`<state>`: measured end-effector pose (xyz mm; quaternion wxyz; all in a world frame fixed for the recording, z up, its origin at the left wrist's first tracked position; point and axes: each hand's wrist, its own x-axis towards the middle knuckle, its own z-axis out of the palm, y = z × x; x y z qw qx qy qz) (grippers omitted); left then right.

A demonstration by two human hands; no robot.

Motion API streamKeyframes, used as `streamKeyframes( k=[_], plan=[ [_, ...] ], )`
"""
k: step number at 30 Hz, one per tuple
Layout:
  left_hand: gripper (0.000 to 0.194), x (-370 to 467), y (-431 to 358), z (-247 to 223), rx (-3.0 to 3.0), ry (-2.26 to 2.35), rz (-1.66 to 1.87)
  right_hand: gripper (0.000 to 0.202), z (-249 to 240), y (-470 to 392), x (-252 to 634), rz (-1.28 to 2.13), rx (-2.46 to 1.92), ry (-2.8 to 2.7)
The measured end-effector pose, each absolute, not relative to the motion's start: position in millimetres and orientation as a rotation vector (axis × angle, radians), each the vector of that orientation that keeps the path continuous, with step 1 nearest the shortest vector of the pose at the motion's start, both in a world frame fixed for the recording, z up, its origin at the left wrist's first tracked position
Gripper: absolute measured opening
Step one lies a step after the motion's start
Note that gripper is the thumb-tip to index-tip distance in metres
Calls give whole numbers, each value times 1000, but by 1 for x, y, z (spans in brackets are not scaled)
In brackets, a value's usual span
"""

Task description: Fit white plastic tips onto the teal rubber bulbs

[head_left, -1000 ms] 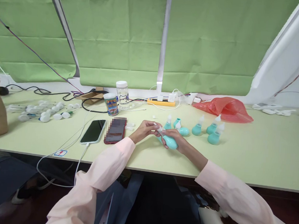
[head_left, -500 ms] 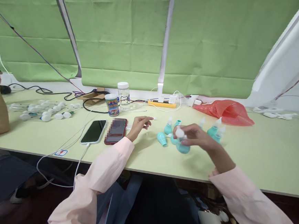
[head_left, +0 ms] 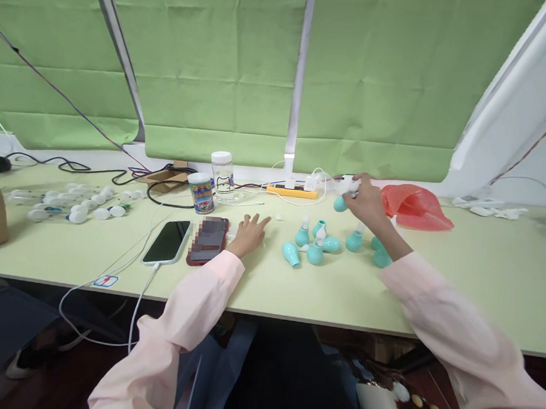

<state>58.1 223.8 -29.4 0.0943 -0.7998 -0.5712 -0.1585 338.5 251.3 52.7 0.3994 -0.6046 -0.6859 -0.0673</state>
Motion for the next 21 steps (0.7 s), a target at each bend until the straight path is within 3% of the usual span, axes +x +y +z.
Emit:
streamKeyframes(
  k=[11,18,21],
  plan=[
    [46,10,226,14,-1935,-2003,-694,31,23,284,335,-207,-2046,-2020],
    [48,1,229,4,-2410,-2032,-29,40,23,282,326,-371,-2071,-2016],
    [50,6,229,0,-2478,-1933,51,42,22,280,325,-471,-1945,-1931]
  ],
)
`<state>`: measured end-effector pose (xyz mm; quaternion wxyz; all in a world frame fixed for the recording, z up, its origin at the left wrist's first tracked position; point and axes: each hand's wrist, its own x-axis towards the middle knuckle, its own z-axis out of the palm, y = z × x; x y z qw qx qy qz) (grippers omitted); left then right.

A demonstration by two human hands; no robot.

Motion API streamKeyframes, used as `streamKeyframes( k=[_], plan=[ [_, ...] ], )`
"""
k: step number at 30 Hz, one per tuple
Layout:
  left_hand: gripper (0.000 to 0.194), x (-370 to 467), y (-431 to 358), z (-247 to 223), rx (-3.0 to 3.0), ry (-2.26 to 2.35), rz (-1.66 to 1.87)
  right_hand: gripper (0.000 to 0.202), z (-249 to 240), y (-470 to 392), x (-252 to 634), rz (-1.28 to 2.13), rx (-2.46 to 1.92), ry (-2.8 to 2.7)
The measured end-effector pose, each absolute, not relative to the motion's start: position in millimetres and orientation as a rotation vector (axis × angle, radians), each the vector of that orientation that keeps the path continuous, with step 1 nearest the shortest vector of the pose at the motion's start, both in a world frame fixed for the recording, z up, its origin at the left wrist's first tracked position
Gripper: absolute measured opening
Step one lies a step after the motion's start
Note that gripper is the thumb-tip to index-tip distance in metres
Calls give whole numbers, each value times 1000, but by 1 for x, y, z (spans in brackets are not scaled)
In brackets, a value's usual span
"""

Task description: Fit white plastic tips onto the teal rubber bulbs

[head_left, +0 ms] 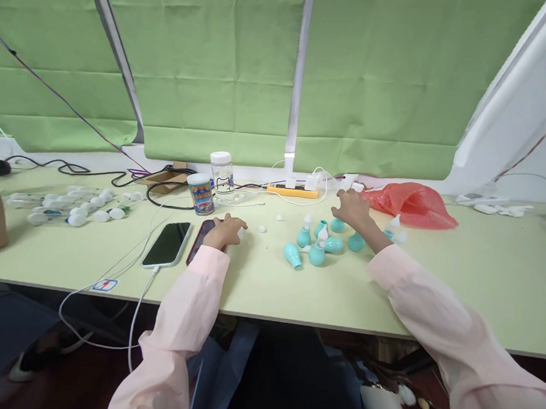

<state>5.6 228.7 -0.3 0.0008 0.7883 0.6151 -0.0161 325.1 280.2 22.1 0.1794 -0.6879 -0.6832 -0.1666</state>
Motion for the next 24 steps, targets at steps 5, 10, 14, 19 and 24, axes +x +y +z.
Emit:
streamKeyframes(
  k=[5,10,14,19,24],
  plan=[
    [36,13,225,1,2579,1998,68,29,41,263,312,-626,-1375,-1715],
    [32,20,221,-2,2570,1954,31,19,45,207,258,-637,-674,-1864],
    [28,19,222,-9,2591,1902,112,23,6,176,210,-583,-539,-2401],
    [43,21,226,-12,2623,1843,519,26,-32,196,191,-437,-948,-2696],
    [41,27,226,-7,2531,1676,883,24,-30,216,195,-299,-1103,-2873]
  ],
)
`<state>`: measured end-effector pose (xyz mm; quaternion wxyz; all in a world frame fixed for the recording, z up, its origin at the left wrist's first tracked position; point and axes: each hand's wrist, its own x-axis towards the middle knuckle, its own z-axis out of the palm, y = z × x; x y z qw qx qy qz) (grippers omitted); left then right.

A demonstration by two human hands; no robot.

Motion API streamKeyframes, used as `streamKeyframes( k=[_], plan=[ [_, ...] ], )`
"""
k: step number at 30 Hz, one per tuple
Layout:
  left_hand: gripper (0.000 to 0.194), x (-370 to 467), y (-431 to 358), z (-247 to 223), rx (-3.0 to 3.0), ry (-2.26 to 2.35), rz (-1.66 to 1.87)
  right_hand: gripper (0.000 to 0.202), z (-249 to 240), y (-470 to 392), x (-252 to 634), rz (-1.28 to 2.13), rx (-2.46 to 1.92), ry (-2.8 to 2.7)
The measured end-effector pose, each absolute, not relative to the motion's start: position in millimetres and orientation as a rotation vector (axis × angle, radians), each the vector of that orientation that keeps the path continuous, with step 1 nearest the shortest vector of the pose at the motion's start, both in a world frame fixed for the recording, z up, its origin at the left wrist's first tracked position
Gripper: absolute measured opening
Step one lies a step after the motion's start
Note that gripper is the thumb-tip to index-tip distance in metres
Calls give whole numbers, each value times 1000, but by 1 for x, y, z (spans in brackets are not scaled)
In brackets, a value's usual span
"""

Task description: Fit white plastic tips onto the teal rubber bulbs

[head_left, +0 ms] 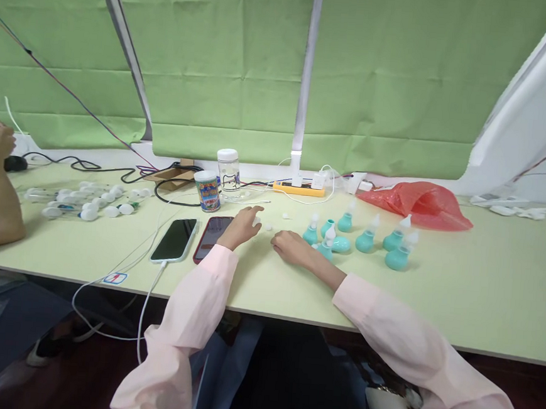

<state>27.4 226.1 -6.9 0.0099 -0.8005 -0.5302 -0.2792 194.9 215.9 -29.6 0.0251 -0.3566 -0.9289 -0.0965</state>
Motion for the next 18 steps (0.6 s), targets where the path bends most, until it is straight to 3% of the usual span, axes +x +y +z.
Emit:
streamKeyframes(
  k=[8,18],
  plan=[
    [23,33,212,5,-3201,-2055,-1232,25,-34,191,210,-221,-944,-2519],
    [33,31,208,7,-3732,-1636,-1338,14,-40,177,217,303,-737,-1813]
  ],
)
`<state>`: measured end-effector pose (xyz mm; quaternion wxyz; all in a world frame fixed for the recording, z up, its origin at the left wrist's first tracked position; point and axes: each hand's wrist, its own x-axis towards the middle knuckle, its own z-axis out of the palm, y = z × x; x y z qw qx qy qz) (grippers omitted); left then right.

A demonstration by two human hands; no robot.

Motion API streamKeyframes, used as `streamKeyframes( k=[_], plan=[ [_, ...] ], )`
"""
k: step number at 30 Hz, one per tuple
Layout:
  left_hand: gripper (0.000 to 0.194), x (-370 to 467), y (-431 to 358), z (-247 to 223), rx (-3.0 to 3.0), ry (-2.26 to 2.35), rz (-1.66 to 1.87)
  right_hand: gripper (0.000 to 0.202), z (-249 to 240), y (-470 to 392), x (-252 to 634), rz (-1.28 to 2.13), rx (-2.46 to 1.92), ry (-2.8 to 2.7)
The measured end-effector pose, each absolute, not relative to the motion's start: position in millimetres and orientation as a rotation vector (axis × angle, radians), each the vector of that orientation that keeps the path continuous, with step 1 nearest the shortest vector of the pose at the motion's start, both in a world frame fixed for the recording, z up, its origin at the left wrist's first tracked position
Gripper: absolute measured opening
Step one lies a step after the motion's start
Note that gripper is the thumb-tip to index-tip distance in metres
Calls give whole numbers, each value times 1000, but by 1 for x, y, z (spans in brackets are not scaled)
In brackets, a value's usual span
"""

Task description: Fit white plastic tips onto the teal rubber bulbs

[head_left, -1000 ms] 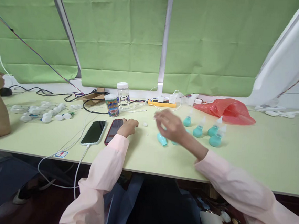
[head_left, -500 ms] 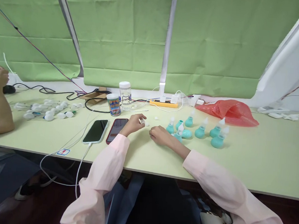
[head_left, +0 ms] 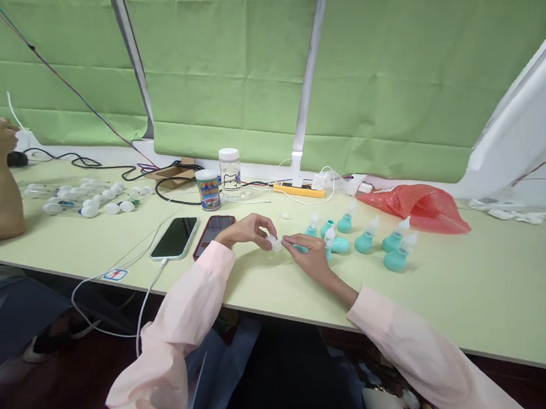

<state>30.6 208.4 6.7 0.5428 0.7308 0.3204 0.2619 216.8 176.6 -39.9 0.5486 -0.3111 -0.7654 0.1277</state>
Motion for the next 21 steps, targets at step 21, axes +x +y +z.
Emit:
streamKeyframes(
  k=[21],
  plan=[
    [37,37,208,2,1690,656,756,22,-38,172,214,551,-700,-1737]
  ],
)
